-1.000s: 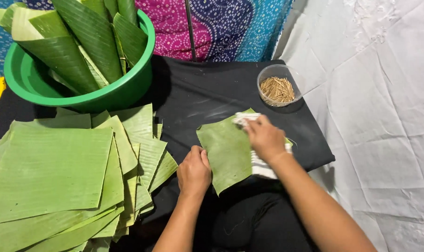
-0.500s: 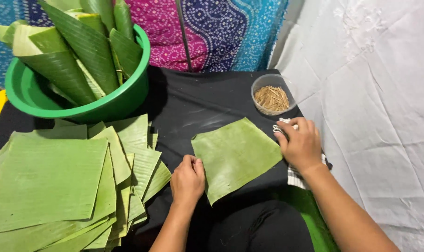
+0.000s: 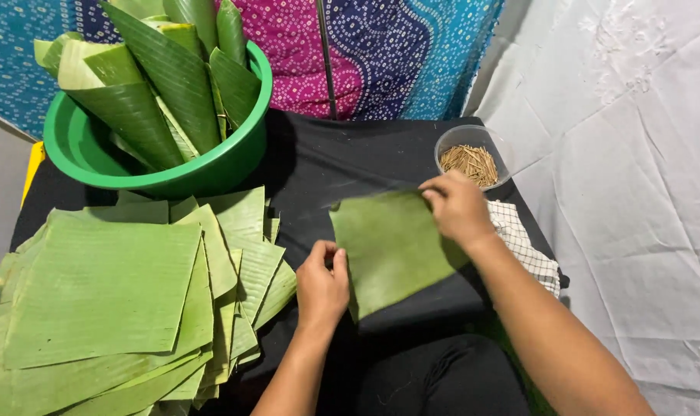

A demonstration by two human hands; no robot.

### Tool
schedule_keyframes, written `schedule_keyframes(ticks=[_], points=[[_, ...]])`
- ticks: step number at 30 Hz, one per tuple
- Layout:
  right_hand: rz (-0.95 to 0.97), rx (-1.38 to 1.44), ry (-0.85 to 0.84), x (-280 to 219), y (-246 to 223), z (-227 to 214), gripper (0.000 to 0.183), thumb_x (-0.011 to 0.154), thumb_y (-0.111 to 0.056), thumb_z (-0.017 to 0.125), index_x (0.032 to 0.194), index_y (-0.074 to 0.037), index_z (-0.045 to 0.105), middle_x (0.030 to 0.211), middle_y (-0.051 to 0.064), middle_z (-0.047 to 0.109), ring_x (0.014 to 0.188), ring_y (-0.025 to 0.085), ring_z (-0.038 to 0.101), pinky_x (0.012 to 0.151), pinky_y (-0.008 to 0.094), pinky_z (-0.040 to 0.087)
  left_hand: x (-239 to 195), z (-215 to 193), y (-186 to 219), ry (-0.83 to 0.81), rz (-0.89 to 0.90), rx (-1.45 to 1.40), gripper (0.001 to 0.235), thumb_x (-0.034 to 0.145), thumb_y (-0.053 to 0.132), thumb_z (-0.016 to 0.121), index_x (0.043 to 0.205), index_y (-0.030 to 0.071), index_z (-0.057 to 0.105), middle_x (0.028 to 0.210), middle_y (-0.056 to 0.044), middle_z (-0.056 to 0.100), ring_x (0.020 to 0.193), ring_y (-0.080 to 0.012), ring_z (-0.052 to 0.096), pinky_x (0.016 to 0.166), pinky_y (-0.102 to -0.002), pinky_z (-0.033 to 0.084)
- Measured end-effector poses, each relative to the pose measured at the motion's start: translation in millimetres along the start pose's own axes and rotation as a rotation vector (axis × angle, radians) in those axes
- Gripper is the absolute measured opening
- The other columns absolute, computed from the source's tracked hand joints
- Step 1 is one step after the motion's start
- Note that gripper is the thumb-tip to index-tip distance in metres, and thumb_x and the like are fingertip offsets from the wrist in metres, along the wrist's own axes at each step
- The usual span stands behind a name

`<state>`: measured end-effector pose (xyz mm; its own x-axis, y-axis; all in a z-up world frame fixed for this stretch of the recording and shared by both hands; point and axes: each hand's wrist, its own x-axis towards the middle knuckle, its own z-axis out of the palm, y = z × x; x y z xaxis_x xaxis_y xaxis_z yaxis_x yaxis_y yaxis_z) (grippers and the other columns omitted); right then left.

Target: Cleaning banana leaves with a cloth and folding them into conical shapes, secured with toothpicks.

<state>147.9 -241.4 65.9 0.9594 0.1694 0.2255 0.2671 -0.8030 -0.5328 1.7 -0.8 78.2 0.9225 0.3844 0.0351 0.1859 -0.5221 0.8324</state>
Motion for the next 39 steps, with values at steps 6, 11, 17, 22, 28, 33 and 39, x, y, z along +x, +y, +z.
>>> schedule_keyframes(ticks=[6, 11, 17, 22, 28, 33, 39], points=[[-0.299, 0.337, 0.379, -64.0, -24.7, -89.2, 0.027, 0.091, 0.007, 0.068, 0.102, -0.014, 0.08, 0.103, 0.009, 0.071, 0.085, 0.025, 0.064, 0.077, 0.034, 0.052, -12.8, -27.3, 44.4, 0.171, 0.34, -0.31, 0.019, 0.088, 0.004, 0.062, 0.1, 0.012, 0.074, 0.106, -0.014, 0.077, 0.083, -0.0357, 0.076, 0.066, -0.039, 0.064], [-0.2, 0.381, 0.24, -125.1, 24.2, -59.1, 0.032, 0.083, 0.003, 0.065, 0.102, -0.015, 0.083, 0.107, 0.01, 0.075, 0.102, 0.031, 0.07, 0.093, 0.04, 0.052, -36.0, -23.5, 19.1, 0.114, 0.431, -0.425, 0.021, 0.082, -0.004, 0.062, 0.094, 0.008, 0.075, 0.136, -0.021, 0.064, 0.101, -0.0448, 0.073, 0.076, -0.045, 0.067], [-0.118, 0.27, 0.06, -152.7, 34.1, -33.8, 0.031, 0.075, 0.004, 0.065, 0.086, -0.018, 0.085, 0.099, 0.005, 0.079, 0.092, 0.028, 0.076, 0.086, 0.04, 0.058, -50.2, 1.6, -34.6, -0.019, 0.126, -0.426, 0.019, 0.081, -0.003, 0.061, 0.095, -0.004, 0.074, 0.15, -0.034, 0.045, 0.111, -0.0504, 0.068, 0.087, -0.051, 0.065], [-0.206, 0.183, 0.065, -142.2, 15.5, -57.9, 0.019, 0.086, -0.009, 0.069, 0.095, -0.017, 0.083, 0.104, 0.005, 0.079, 0.099, 0.031, 0.075, 0.088, 0.043, 0.057, -18.8, 23.8, -56.8, -0.025, -0.081, -0.148, 0.029, 0.086, 0.033, 0.078, 0.109, 0.019, 0.067, 0.118, -0.013, 0.066, 0.086, -0.0283, 0.078, 0.077, -0.041, 0.064], [0.219, -0.343, 0.126, -115.8, 76.3, -29.4, 0.049, 0.094, -0.039, 0.068, 0.141, -0.028, 0.063, 0.126, 0.007, 0.054, 0.12, 0.038, 0.051, 0.099, 0.054, 0.042, -4.0, 23.7, -43.3, 0.045, 0.085, -0.04, 0.011, 0.084, 0.015, 0.071, 0.095, 0.017, 0.072, 0.09, -0.01, 0.074, 0.083, -0.0363, 0.074, 0.073, -0.042, 0.06], [0.186, -0.415, 0.172, -109.7, 93.9, -14.7, 0.044, 0.097, -0.032, 0.067, 0.14, -0.023, 0.065, 0.114, 0.009, 0.059, 0.108, 0.038, 0.059, 0.093, 0.052, 0.047, -8.4, 25.3, -47.6, 0.092, 0.16, -0.023, 0.012, 0.086, 0.016, 0.069, 0.095, 0.019, 0.077, 0.086, -0.006, 0.073, 0.083, -0.0307, 0.074, 0.073, -0.038, 0.06], [0.003, -0.199, 0.376, -96.4, -7.1, -51.3, 0.035, 0.099, -0.023, 0.067, 0.132, -0.013, 0.071, 0.104, 0.013, 0.057, 0.096, 0.042, 0.066, 0.082, 0.048, 0.053, -7.8, 23.2, -48.2, 0.073, 0.144, -0.052, 0.015, 0.085, 0.009, 0.069, 0.096, 0.016, 0.077, 0.086, -0.006, 0.071, 0.084, -0.0301, 0.074, 0.075, -0.038, 0.061]])
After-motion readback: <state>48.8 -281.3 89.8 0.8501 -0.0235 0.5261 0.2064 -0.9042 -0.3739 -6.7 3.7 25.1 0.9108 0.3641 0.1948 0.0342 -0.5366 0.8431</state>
